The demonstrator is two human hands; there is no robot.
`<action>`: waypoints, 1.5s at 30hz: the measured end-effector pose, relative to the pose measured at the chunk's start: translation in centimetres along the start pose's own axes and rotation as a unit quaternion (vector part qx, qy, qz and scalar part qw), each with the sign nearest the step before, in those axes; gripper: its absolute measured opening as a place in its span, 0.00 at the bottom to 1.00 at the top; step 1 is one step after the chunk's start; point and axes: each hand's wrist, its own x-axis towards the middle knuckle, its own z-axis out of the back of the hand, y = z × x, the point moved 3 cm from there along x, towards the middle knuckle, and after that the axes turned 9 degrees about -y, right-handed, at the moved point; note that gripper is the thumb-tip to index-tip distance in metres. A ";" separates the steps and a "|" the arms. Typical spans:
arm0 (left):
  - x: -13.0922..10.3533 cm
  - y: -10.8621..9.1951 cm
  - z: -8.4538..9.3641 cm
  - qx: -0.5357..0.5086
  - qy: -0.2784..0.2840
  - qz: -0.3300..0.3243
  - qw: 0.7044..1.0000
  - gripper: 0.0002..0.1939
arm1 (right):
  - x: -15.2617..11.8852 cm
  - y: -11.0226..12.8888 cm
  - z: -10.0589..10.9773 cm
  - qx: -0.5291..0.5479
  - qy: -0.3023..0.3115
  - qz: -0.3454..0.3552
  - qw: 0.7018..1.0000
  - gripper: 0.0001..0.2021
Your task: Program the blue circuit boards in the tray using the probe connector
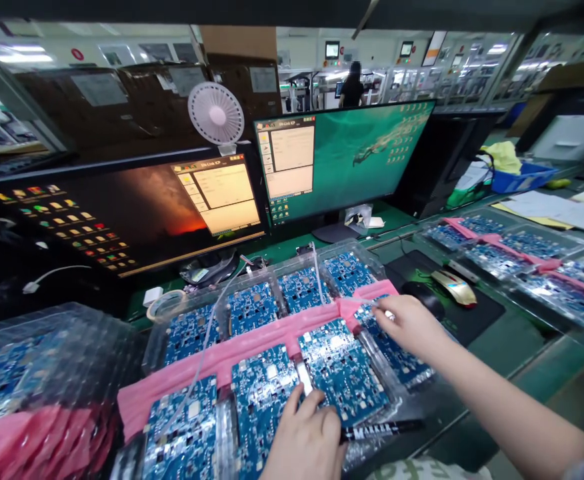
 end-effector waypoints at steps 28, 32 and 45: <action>0.2 -0.1 0.2 -0.020 0.001 0.015 1.000 0.11 | -1.5 -4.7 -1.8 0.009 0.089 0.045 0.995 0.16; 0.3 -0.1 0.4 -0.022 0.005 0.019 1.000 0.10 | -1.4 -4.4 -2.0 -0.024 0.104 0.070 0.992 0.12; -0.2 0.4 -0.1 -0.023 -0.015 -0.001 1.000 0.12 | -1.8 -4.2 -1.9 -0.077 0.096 0.095 0.988 0.11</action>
